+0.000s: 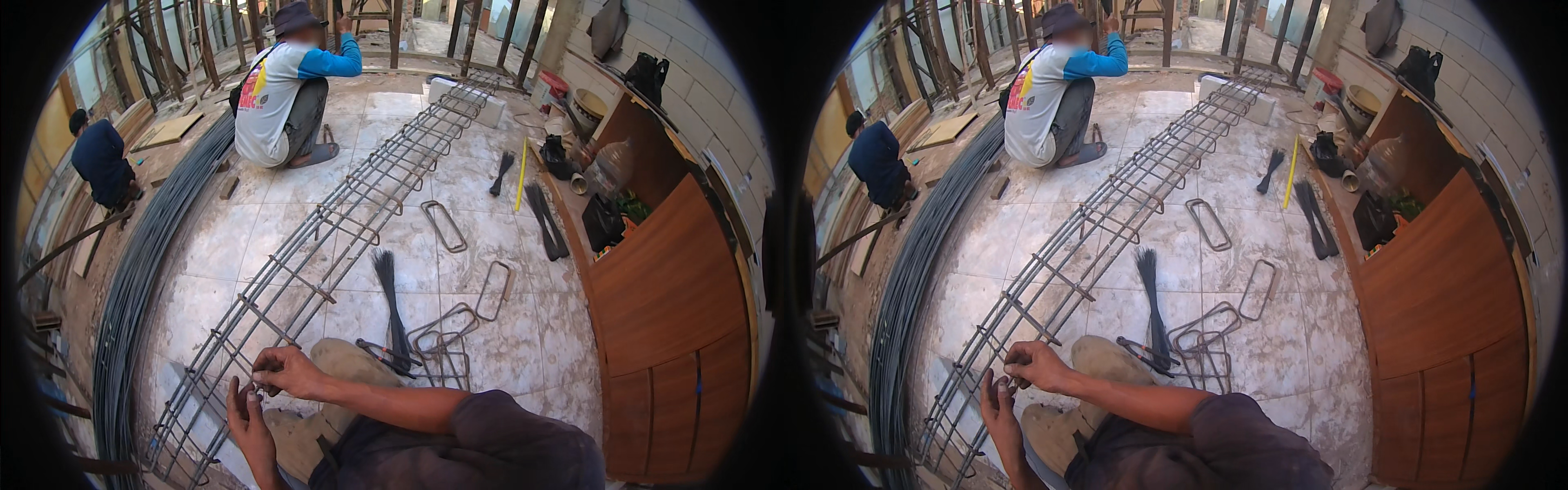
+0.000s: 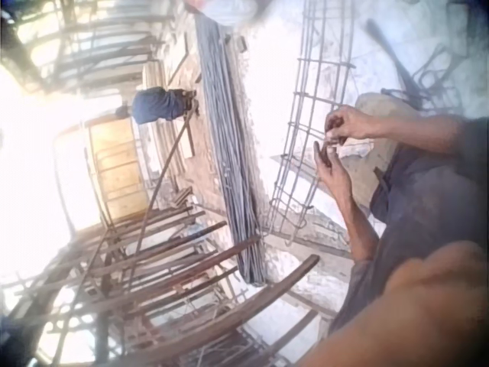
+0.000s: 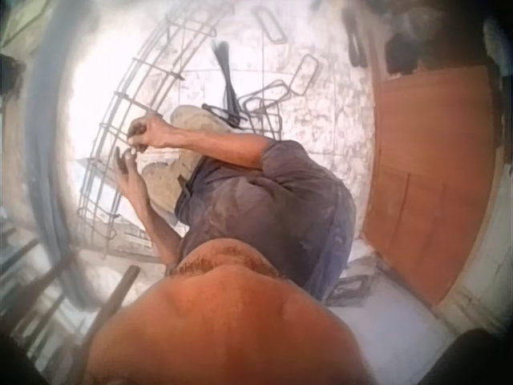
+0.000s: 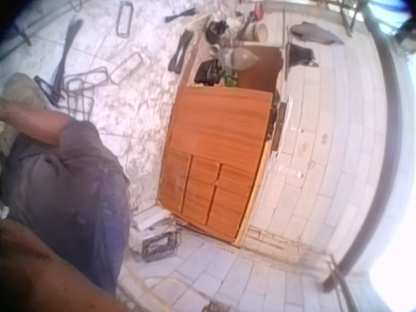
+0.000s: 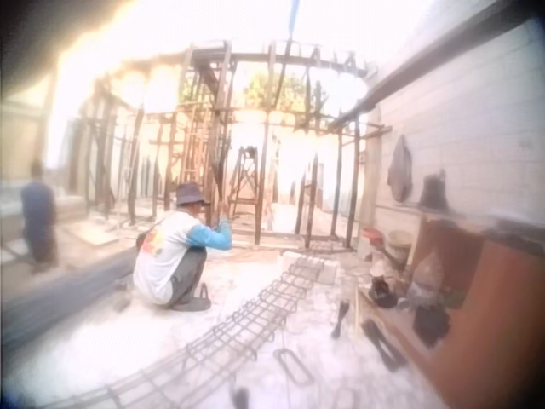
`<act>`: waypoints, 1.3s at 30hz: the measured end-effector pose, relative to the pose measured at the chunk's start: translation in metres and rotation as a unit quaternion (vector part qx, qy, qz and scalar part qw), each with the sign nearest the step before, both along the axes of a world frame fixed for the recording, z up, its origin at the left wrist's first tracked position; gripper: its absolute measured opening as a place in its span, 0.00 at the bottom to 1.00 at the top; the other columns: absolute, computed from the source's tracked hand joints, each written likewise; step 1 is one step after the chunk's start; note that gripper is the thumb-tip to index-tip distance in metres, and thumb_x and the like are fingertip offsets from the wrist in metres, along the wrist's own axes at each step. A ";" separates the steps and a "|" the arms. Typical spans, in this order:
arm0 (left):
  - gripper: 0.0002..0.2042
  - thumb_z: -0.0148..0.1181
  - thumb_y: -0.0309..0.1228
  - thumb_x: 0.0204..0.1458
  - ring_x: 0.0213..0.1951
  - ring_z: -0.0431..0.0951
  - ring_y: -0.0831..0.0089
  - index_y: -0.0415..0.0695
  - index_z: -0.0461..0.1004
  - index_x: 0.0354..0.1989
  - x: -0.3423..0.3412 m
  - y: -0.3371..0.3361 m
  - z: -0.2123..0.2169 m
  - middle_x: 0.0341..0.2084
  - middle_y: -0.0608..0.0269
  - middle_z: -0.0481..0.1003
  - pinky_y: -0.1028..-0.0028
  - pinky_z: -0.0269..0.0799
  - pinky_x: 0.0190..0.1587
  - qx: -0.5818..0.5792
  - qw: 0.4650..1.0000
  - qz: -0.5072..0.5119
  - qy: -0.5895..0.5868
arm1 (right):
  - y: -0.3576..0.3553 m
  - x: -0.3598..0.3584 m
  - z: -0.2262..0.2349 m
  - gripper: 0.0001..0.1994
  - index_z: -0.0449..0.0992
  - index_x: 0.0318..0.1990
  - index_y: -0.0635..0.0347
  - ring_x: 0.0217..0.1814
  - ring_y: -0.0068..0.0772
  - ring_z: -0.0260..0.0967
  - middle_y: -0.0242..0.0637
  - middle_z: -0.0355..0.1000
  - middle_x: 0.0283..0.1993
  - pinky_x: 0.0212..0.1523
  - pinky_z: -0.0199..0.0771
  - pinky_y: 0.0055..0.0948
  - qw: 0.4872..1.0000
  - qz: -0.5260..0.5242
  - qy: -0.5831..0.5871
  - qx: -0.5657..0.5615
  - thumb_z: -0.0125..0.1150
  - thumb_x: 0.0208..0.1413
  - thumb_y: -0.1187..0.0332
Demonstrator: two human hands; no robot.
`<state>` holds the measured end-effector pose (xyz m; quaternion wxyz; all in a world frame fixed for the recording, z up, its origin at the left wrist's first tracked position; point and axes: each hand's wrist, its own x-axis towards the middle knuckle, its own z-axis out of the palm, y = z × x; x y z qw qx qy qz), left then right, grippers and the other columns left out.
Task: The person assembles a steel rebar cage by hand and using pliers, securing individual steel wire ties around the intersections of longitudinal and transverse steel bars while working on a tiled floor.
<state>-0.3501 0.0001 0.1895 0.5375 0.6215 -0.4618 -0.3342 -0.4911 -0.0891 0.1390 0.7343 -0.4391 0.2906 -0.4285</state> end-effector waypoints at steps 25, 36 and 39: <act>0.10 0.64 0.28 0.63 0.29 0.76 0.79 0.35 0.84 0.47 -0.017 0.063 -0.036 0.29 0.60 0.82 0.75 0.72 0.33 0.087 0.992 0.059 -0.068 | 0.039 -0.017 -0.007 0.07 0.78 0.45 0.64 0.40 0.32 0.81 0.40 0.80 0.40 0.45 0.88 0.32 0.956 -0.025 -0.033 0.289 0.68 0.62 0.72; 0.13 0.63 0.30 0.65 0.27 0.69 0.85 0.32 0.82 0.48 -0.009 0.056 -0.053 0.26 0.71 0.76 0.80 0.65 0.30 0.197 0.956 -0.075 0.205 | 0.037 -0.045 -0.022 0.07 0.80 0.44 0.63 0.38 0.29 0.81 0.38 0.81 0.38 0.41 0.88 0.30 0.964 -0.024 0.060 0.260 0.69 0.62 0.71; 0.13 0.63 0.32 0.65 0.28 0.68 0.86 0.32 0.82 0.48 -0.009 0.049 -0.054 0.26 0.73 0.75 0.80 0.63 0.31 0.202 0.954 -0.094 0.202 | 0.030 -0.049 -0.023 0.09 0.79 0.45 0.65 0.38 0.31 0.81 0.39 0.80 0.39 0.41 0.88 0.30 0.964 -0.027 0.057 0.257 0.70 0.61 0.72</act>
